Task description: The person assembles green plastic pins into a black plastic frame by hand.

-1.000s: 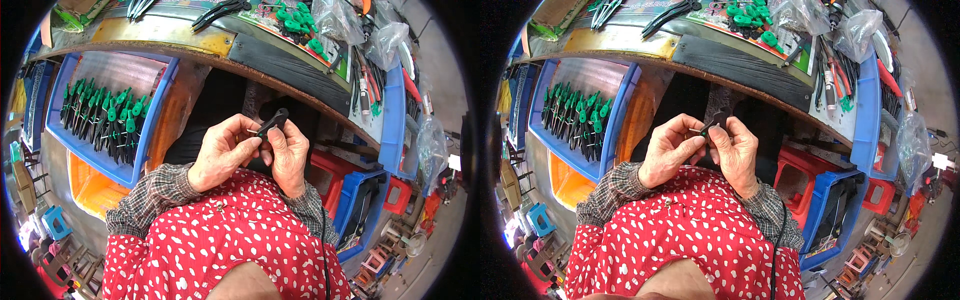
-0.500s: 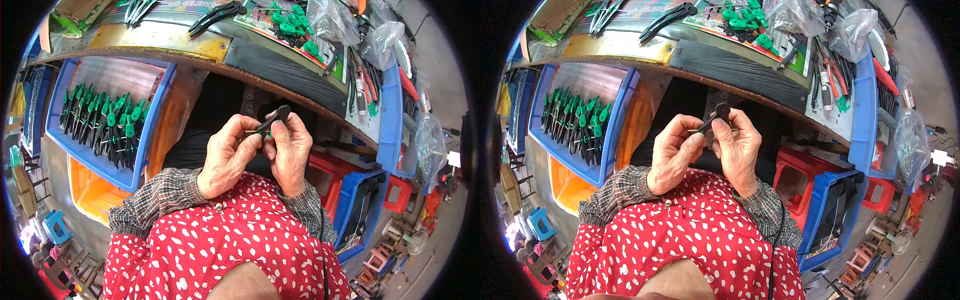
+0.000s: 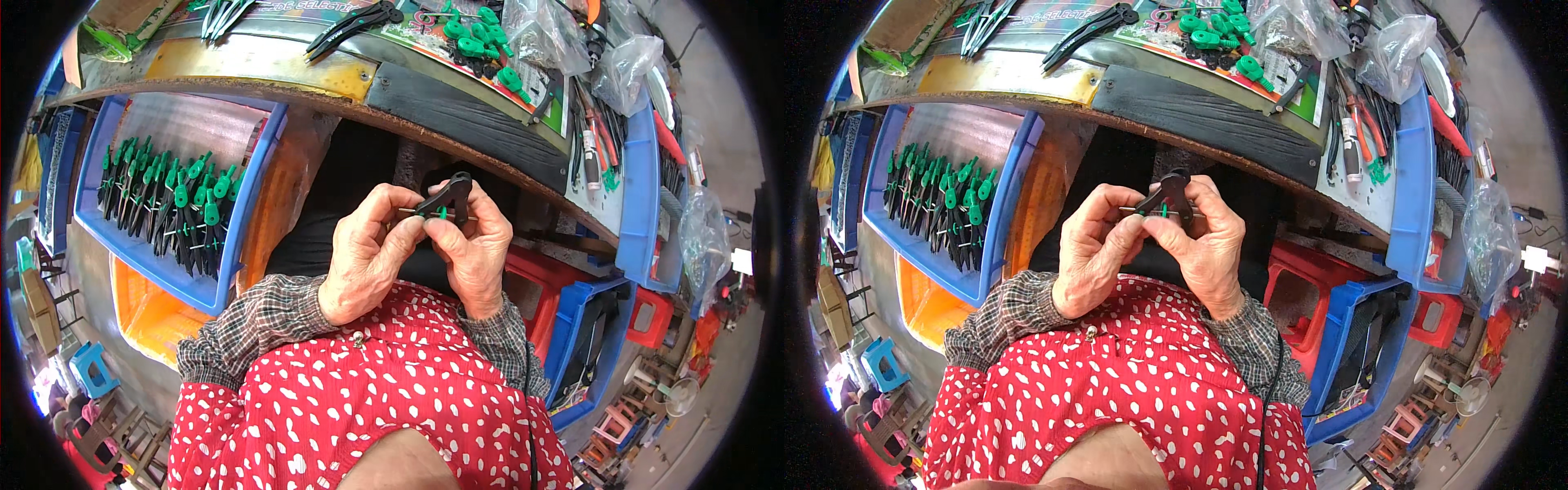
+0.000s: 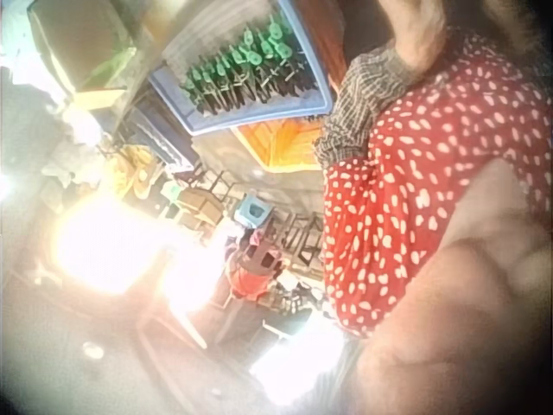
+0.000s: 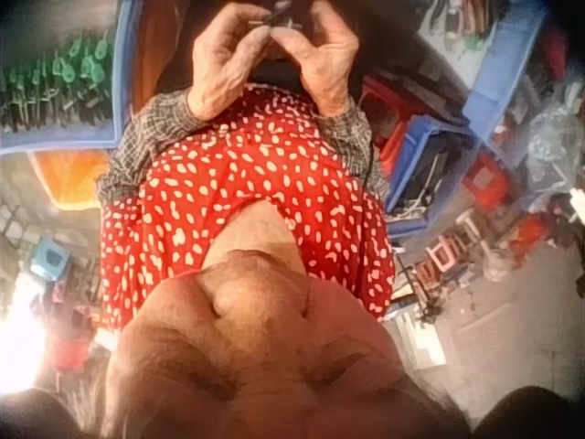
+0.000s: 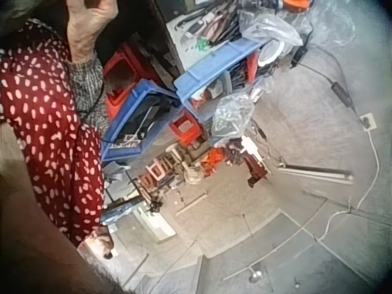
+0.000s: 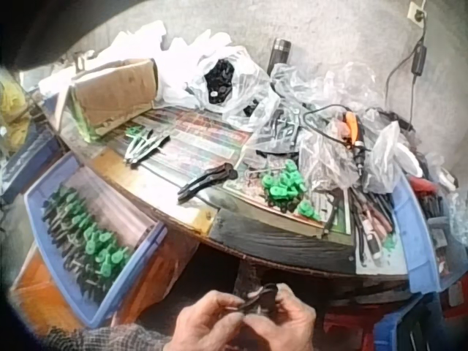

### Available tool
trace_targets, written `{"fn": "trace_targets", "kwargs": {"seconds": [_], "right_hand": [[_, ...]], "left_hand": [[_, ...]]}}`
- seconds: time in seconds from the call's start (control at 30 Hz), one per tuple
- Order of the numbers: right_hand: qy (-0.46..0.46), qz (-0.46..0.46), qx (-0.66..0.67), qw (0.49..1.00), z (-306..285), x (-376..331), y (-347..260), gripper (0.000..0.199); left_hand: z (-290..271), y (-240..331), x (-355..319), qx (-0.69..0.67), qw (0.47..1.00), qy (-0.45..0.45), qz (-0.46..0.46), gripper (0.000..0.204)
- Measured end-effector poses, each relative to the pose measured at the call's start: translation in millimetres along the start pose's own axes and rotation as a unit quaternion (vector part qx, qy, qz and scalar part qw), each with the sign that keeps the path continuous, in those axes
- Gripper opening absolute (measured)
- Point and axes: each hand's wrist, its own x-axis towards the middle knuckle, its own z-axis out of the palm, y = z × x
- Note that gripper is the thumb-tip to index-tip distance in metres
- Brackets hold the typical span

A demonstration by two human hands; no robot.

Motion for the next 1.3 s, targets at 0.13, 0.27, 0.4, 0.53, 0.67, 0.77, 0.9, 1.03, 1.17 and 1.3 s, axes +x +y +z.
{"fn": "trace_targets", "kwargs": {"seconds": [0.13,0.27,0.4,0.53,0.67,0.77,0.9,1.03,1.17,1.3], "right_hand": [[0.042,0.039,0.045,0.997,-2.9,0.2,8.2,0.031],[0.010,-0.010,0.018,1.000,-1.9,1.9,4.5,0.030],[0.032,0.039,0.025,0.998,-2.8,1.3,0.5,0.029],[0.057,0.124,0.081,0.987,-5.4,3.1,-4.0,0.027],[0.002,0.022,0.021,1.000,-2.4,5.2,-5.4,0.019],[0.028,0.039,0.025,0.999,-7.1,3.8,1.7,0.021],[0.013,0.052,0.052,0.997,-6.6,5.2,-3.6,0.026],[-0.011,0.046,0.005,0.999,-10.2,6.1,-2.1,0.029],[0.033,0.078,0.077,0.993,-12.7,6.5,-1.6,0.027],[-0.009,0.035,0.013,0.999,-5.9,8.2,-8.1,0.021]], "left_hand": [[1.0,-1.0,0.6,0.011,1.000,-0.003,0.003,0.011],[0.2,-0.6,0.4,0.014,1.000,-0.006,0.007,0.011],[-0.6,-0.1,1.9,0.016,1.000,-0.008,0.009,0.010],[-1.1,-4.6,1.1,0.045,0.999,-0.022,0.014,0.015],[-0.5,0.7,3.3,0.011,1.000,-0.003,0.014,0.010],[-1.1,-1.9,2.4,0.050,0.998,-0.024,0.021,0.015],[-0.8,-2.5,1.6,0.045,0.999,-0.024,0.009,0.015],[-0.8,-3.2,1.8,0.025,0.999,-0.017,0.015,0.015],[-1.2,-3.4,2.1,0.060,0.998,-0.028,0.000,0.015],[-1.2,-2.4,2.5,0.036,0.999,-0.013,0.001,0.012]]}}
